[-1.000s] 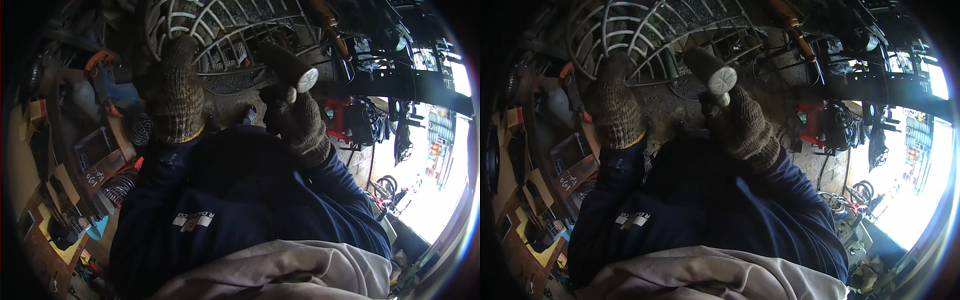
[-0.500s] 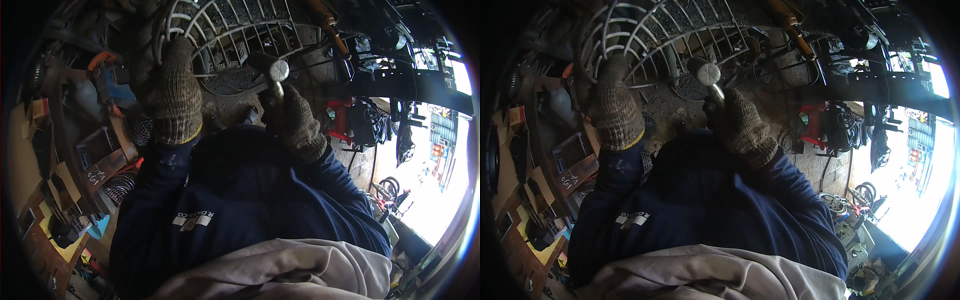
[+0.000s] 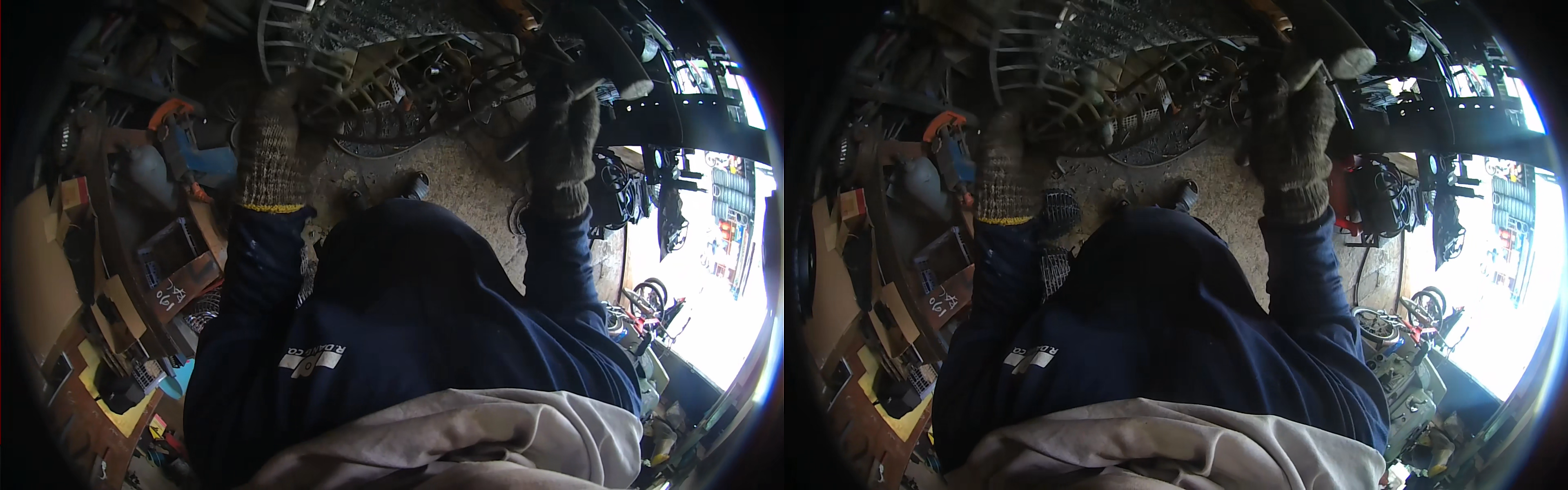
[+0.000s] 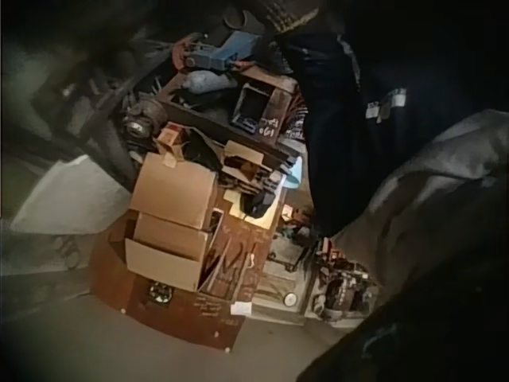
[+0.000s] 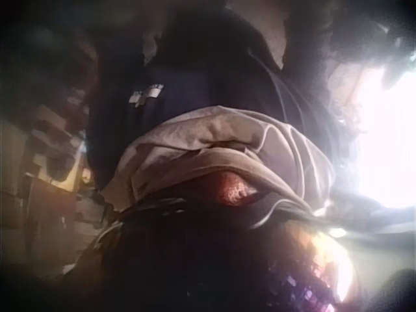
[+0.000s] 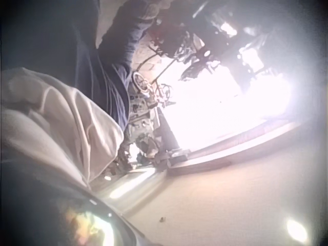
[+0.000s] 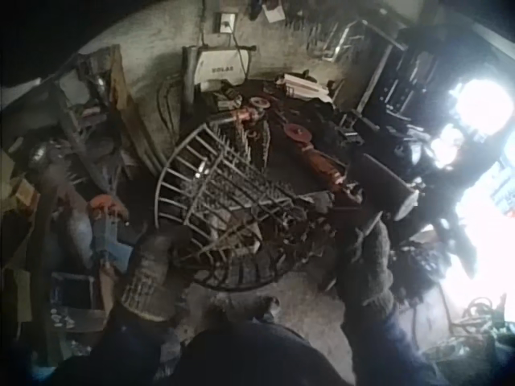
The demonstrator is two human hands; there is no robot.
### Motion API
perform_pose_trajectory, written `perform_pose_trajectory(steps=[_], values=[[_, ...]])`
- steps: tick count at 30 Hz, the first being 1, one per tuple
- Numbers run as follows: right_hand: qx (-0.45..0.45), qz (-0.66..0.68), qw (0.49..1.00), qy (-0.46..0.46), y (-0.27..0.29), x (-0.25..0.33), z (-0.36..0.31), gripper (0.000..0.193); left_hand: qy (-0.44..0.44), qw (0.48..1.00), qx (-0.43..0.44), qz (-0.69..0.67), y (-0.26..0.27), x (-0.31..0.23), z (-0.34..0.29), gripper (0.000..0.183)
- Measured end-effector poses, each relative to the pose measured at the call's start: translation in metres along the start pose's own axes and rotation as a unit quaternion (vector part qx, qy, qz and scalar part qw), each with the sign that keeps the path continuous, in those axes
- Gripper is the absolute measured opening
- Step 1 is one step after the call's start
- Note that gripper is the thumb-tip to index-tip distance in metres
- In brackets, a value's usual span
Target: The person hammers a curved metal cage structure by hand using a small hammer, turning the object over several times to strike different points on the metal bars.
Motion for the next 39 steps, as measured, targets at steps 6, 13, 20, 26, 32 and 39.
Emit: perform_pose_trajectory(steps=[6,13,20,26,32,39], values=[[0.019,0.076,0.997,0.014,-0.014,-0.01,0.002,0.037,0.383,0.766,0.137,-0.497,-0.039,0.035,-0.022,0.034],[-0.001,0.04,0.99,-0.137,-0.013,-0.005,0.007,0.029,-0.058,0.97,0.18,0.15,-0.024,0.05,-0.034,0.032],[0.035,0.033,0.983,-0.177,-0.019,0.001,0.003,0.032,-0.111,0.948,0.293,-0.048,-0.008,0.018,-0.027,0.036],[0.014,0.069,0.973,-0.22,-0.02,-0.011,0.004,0.037,0.137,0.932,0.292,-0.167,-0.015,0.001,-0.012,0.039],[0.019,0.026,0.961,-0.275,-0.014,-0.012,0.0,0.044,0.185,0.928,0.27,-0.176,-0.027,-0.024,-0.013,0.044],[0.023,0.033,0.951,-0.307,-0.01,-0.031,-0.002,0.039,0.198,0.93,0.243,-0.194,-0.036,-0.021,-0.011,0.042]])
Point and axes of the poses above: each hand's wrist, its own z-axis towards the middle knuckle, its own y-axis out of the back of the hand, x = y × z, the point moved 3 cm from there along z, towards the middle knuckle, and after that the axes turned 1 degree about x, right-handed, at the moved point
